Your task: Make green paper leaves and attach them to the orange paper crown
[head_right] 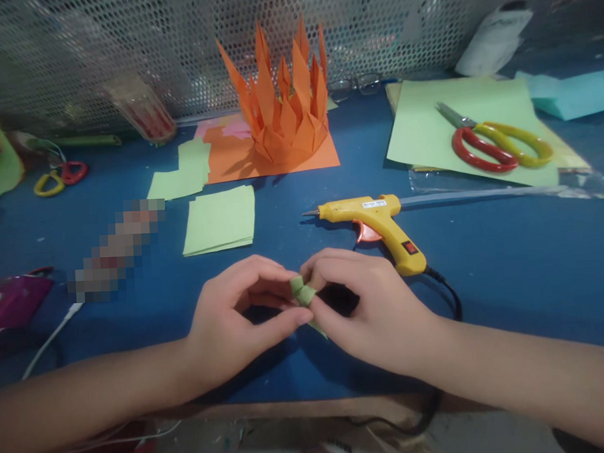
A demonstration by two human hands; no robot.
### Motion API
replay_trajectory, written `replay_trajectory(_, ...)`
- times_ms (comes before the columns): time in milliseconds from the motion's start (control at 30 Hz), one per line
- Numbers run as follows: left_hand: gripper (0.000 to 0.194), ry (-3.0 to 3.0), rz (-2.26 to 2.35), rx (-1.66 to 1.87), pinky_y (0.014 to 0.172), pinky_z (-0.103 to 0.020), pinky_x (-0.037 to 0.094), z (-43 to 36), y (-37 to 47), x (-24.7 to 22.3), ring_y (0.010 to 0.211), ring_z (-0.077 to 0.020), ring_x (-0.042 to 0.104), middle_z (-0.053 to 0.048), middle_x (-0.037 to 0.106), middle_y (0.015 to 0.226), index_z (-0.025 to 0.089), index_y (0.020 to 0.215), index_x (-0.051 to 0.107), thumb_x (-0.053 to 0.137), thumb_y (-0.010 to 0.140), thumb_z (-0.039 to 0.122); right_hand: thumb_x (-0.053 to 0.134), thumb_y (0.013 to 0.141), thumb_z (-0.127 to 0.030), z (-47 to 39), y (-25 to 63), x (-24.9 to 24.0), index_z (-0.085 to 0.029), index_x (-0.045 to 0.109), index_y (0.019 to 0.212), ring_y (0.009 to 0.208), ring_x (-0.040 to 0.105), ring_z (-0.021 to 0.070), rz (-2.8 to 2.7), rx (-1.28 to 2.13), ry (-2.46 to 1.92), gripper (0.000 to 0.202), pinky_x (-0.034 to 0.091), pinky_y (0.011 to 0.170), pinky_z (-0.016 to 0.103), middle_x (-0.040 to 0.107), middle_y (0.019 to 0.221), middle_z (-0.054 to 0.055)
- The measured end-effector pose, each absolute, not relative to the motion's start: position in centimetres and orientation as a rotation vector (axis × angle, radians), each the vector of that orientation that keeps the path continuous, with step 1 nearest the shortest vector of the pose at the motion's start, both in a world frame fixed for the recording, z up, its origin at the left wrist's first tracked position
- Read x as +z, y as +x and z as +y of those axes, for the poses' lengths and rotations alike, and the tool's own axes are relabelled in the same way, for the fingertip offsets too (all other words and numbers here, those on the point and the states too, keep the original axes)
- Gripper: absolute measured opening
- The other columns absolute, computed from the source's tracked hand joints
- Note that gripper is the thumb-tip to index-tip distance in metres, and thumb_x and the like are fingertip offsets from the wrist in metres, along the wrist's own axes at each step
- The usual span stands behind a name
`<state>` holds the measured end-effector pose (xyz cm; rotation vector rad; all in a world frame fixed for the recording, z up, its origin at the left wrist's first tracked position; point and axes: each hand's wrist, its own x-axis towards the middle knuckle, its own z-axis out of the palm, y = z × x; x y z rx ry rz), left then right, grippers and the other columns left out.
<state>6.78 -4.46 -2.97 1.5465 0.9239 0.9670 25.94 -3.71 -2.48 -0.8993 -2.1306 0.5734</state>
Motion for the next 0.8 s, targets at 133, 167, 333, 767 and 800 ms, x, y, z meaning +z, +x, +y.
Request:
replay_trajectory(133,0.026,1.543,0.936,0.985,0.07,-0.014,0.061,-4.5,6.91,-3.12,0.075,-0.0091,0.07,-0.001,0.064,0.088,0.014,0.088,0.067,0.086,0.07,0.017,0.063,0.085,-0.01,-3.76,25.97,-2.58,-0.023,0.054,0.074,0.071,0.069,0.0102,-2.147,0.549,-0.903,0.02,0.058,0.063,0.02,0.07,0.08,0.0)
replay_trajectory(167,0.025,1.547,0.94,0.986,0.07,-0.013,0.06,-4.51,6.94,-3.1,0.075,-0.0089,0.069,-0.001,0.064,0.088,0.014,0.088,0.067,0.086,0.07,0.017,0.063,0.085,-0.01,-3.79,25.98,-2.62,-0.023,0.054,0.074,0.071,0.069,0.0103,-2.148,0.546,-0.904,0.019,0.058,0.063,0.02,0.07,0.08,0.0)
replay_trajectory(333,0.025,1.567,0.945,0.971,0.07,-0.014,0.061,-4.5,7.01,-2.96,0.073,-0.0092,0.069,0.0,0.064,0.085,0.015,0.085,0.064,0.085,0.071,0.018,0.062,0.086,-0.011,-3.93,25.99,-2.79,-0.023,0.052,0.077,0.071,0.068,0.0108,-2.158,0.535,-0.903,0.019,0.058,0.063,0.022,0.069,0.081,0.0)
replay_trajectory(767,0.015,1.694,0.874,0.994,0.075,-0.017,0.063,-4.58,6.75,-3.03,0.078,-0.0094,0.069,-0.001,0.064,0.089,0.016,0.09,0.062,0.073,0.08,0.018,0.061,0.084,-0.011,-3.65,26.19,-2.56,-0.024,0.052,0.087,0.066,0.059,0.0118,-2.194,0.471,-0.953,0.016,0.054,0.056,0.024,0.061,0.074,-0.001)
replay_trajectory(800,0.015,1.691,0.868,0.997,0.075,-0.017,0.063,-4.58,6.72,-3.0,0.079,-0.0094,0.069,-0.001,0.064,0.09,0.016,0.091,0.062,0.073,0.08,0.019,0.06,0.085,-0.012,-3.61,26.22,-2.52,-0.023,0.052,0.088,0.066,0.059,0.0117,-2.2,0.468,-0.946,0.015,0.054,0.057,0.023,0.061,0.075,-0.001)
